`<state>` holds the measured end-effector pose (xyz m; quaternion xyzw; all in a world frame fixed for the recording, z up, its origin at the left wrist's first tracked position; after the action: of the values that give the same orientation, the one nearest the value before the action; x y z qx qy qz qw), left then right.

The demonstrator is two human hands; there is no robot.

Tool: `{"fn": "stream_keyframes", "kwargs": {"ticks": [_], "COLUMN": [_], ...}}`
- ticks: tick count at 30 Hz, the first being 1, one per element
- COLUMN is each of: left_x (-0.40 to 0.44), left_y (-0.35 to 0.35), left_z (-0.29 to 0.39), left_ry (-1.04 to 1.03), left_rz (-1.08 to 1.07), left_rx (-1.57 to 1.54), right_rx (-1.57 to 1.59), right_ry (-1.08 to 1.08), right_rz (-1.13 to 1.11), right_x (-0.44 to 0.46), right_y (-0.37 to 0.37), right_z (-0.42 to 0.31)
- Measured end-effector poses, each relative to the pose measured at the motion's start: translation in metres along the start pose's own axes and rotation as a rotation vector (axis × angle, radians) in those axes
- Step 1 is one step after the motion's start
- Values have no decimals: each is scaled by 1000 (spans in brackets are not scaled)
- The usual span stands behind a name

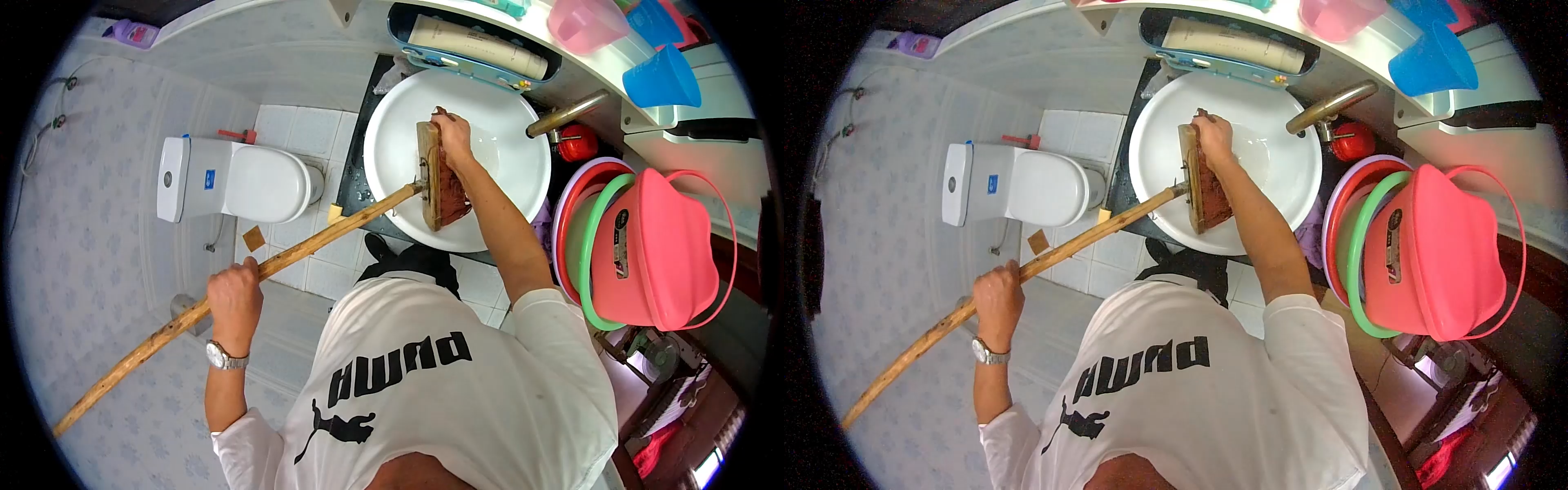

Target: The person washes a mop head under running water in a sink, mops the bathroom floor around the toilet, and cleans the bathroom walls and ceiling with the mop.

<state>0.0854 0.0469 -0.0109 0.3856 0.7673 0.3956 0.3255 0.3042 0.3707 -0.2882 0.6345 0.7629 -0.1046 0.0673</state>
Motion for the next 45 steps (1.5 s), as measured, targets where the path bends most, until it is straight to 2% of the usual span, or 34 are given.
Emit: {"fn": "stream_keyframes", "kwargs": {"ticks": [2, 4, 7, 12, 14, 18, 21, 23, 29, 35, 37, 42, 45], "left_x": [3, 6, 3, 0, -1, 0, 0, -1, 1, 3, 5, 8, 8], "left_y": [3, 7, 10, 9, 7, 6, 7, 6, 4, 6, 16, 21, 12], "left_z": [-1, -2, 1, 2, 1, -2, -2, -1, -3, -3, 1, 7, 2], "left_ry": [-10, -55, -8, -25, -30, -29, -32, -33, -6, -32, -29, -3, -2], "left_rz": [-10, -45, -2, 42, 44, 15, 11, 15, -19, 8, -105, -145, -117], "left_rx": [-23, -91, -100, -41, -46, -55, -75, -76, -82, -72, -164, -111, -95], "right_rx": [-5, 127, 175, 247, 315, 229, 172, 83, -179, -306, -277, -251, -213], "right_ry": [8, -19, -94, -87, -69, -113, -4, 79, 312, 332, 335, 332, 212], "right_rz": [17, -23, -27, -63, -417, -394, -275, -85, 34, 54, 49, 70, 30], "right_x": [0, 0, -3, -3, -4, -9, -20, -23, -8, -7, -6, -4, -4], "right_y": [1, 1, 9, 24, 23, 35, 34, 32, 22, 21, 19, 17, 19], "right_z": [2, 4, -3, -19, -28, -14, -10, -6, 3, 3, 4, 7, 11]}}
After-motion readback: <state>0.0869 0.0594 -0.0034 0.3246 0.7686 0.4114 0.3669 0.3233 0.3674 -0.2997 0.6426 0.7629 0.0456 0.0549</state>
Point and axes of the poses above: each hand's wrist, its own x-axis towards the middle knuckle, its own y-axis out of the back of the hand, z = x × y, the point moved 3 cm from there along x, towards the middle knuckle, and after that the axes turned 14 degrees about y, right-handed, at the moved point
